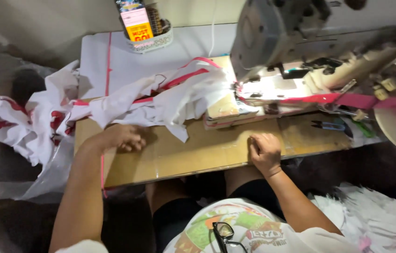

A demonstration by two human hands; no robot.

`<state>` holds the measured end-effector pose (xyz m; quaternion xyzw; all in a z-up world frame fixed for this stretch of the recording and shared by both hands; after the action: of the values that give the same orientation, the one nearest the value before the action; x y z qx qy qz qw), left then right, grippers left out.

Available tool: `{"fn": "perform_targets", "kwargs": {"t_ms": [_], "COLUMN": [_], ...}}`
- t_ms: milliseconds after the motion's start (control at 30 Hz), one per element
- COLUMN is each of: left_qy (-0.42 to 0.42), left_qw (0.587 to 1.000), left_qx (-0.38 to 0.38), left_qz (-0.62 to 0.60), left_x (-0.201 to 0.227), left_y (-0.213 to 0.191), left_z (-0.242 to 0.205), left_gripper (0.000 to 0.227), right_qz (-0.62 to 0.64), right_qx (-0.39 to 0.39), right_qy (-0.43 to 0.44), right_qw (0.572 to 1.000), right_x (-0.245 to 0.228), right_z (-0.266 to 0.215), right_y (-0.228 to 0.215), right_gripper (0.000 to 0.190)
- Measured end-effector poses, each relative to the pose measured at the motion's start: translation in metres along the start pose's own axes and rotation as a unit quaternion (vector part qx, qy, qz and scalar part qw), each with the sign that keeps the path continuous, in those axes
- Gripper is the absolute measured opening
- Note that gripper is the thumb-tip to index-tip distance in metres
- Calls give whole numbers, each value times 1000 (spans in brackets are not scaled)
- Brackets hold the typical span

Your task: Picking up, unfolding, and stacking printed fabric pieces on a sewing workstation table.

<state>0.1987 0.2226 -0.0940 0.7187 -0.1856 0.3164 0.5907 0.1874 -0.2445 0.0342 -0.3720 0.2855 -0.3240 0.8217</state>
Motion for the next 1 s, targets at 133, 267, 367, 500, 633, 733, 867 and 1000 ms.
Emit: {"fn": "perform_targets", "kwargs": {"t_ms": [133, 267, 367, 500, 633, 733, 867, 1000], "left_qy": [110, 314, 348, 354, 353, 296, 167, 58], "left_qw": [824, 614, 608, 625, 621, 622, 595, 566], "left_qx": [509, 675, 688, 675, 689, 709, 733, 752], "left_qz": [223, 262, 192, 168, 123, 151, 283, 334], "left_x": [97, 191, 221, 229, 250, 258, 273, 287], "left_y": [-175, -141, -157, -243, -196, -191, -174, -141], "left_z": [-78, -116, -70, -50, -23, -19, -7, 28], "left_gripper": [46, 14, 24, 69, 57, 48, 49, 44], "right_qz": [17, 21, 31, 23, 37, 55, 53, 59], "right_qx": [12, 13, 9, 5, -12, -23, -21, -25], "right_qy": [7, 19, 15, 17, 15, 2, -3, -4], "right_qw": [1000, 1000, 999, 1000, 999, 998, 998, 998], "right_x": [-5, -2, -1, 0, -10, -18, -18, -18], "right_z": [2, 2, 2, 2, 17, 29, 29, 29], "right_y": [-7, -8, -9, -7, -19, -25, -23, -21], "right_gripper": [16, 17, 15, 14, 14, 17, 17, 17]}}
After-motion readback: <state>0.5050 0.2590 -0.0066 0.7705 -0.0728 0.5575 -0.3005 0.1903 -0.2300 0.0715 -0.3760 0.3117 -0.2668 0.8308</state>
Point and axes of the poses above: each hand's wrist, its own z-axis towards the middle knuckle, its own y-axis out of the palm, x = y × z, the point moved 10 cm from there along z, towards the middle knuckle, and after that the axes turned 15 degrees about -x, right-handed, at the moved point
